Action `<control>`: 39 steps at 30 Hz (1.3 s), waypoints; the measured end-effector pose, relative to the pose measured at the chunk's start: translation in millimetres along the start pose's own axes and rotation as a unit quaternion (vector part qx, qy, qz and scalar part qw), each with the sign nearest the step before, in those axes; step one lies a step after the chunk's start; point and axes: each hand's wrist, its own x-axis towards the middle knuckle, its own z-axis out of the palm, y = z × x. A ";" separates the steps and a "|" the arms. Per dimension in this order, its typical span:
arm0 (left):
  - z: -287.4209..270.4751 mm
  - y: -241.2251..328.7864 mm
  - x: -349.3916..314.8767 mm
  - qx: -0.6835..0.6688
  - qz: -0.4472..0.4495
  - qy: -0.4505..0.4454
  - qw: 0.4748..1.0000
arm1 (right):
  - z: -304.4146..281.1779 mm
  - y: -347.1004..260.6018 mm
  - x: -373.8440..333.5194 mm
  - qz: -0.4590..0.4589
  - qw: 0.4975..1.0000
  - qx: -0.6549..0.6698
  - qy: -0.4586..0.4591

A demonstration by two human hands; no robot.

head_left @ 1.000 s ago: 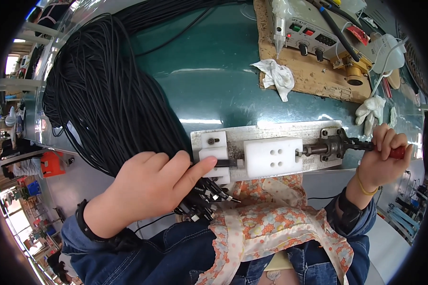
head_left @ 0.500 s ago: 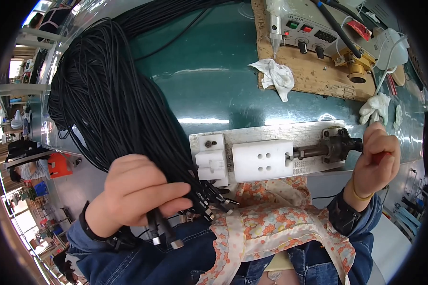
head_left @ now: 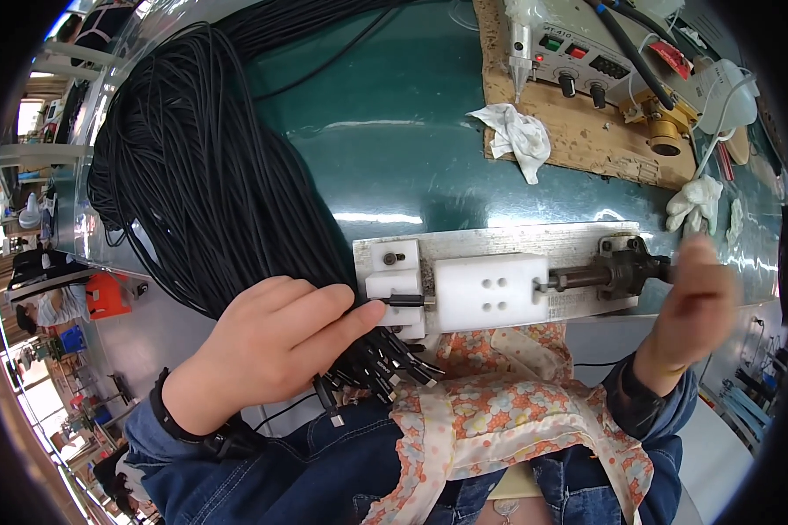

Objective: Assembling and processing bundles of black cables using a workstation machine.

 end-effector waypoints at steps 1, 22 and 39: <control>-0.8 -0.9 -4.1 -0.005 -0.010 -0.007 1.000 | 17.4 -5.1 3.1 -0.106 0.951 -0.234 -0.171; 4.7 5.8 7.2 0.010 0.005 0.003 1.000 | -22.6 12.8 -8.1 0.116 0.968 0.197 0.104; -43.2 -58.9 48.5 0.007 -0.036 0.013 0.999 | 13.5 -38.9 40.7 0.024 0.867 -0.099 -0.488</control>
